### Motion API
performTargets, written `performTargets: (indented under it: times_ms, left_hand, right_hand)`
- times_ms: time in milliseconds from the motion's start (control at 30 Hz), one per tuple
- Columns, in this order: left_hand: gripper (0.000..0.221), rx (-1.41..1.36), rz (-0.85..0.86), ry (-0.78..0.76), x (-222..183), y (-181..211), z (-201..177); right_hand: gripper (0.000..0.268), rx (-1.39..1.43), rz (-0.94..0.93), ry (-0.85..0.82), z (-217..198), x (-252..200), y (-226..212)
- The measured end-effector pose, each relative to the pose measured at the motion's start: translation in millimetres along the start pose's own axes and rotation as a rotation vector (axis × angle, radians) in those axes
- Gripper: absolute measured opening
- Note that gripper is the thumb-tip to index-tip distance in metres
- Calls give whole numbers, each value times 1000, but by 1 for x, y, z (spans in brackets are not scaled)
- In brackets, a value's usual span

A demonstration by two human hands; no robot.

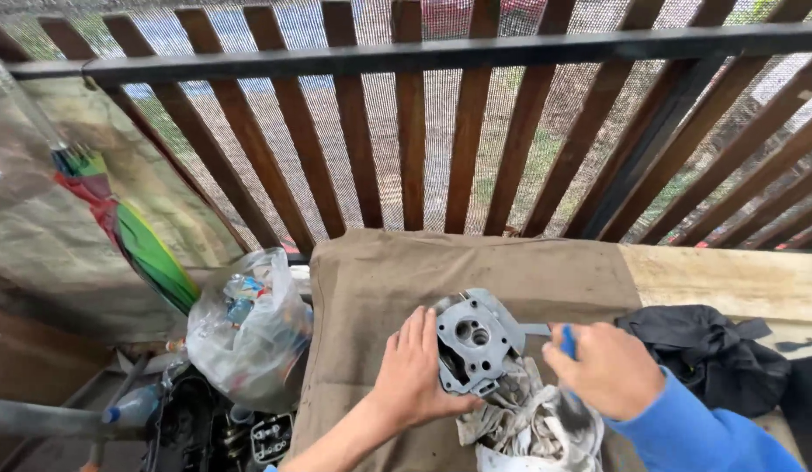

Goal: The person cleans a motorcycle cylinder head using a brush and solvent.

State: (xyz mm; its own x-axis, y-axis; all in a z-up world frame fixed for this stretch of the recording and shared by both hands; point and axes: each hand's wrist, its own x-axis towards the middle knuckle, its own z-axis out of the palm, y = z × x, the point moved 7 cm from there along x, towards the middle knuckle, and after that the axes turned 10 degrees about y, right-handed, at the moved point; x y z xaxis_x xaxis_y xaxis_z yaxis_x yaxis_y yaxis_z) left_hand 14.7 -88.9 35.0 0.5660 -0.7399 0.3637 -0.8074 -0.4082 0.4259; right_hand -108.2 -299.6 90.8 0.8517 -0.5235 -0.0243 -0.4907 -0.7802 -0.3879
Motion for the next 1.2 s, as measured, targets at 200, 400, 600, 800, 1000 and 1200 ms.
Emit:
performTargets:
  times_ms: [200, 400, 600, 800, 1000, 1200]
  left_hand:
    - [143, -77, -103, -66, -8, -22, -3]
    - [141, -139, -144, -74, -13, -24, -5]
    - [139, -149, -101, -32, -16, -26, -2]
    - [136, -172, -92, -22, -14, -26, -3]
    - [137, -196, -71, 6, -14, -25, -5]
    - [135, -178, -113, -46, -14, -25, -5]
  right_hand:
    - [16, 587, 74, 211, -31, -17, -10]
    - [24, 821, 49, -10, 61, -18, 11]
    - [41, 1095, 53, -32, 49, -11, 20]
    - [35, 849, 72, 205, 60, -16, 47]
    - [43, 394, 37, 220, 55, -19, 59]
    - [26, -129, 2, -23, 61, -18, 71]
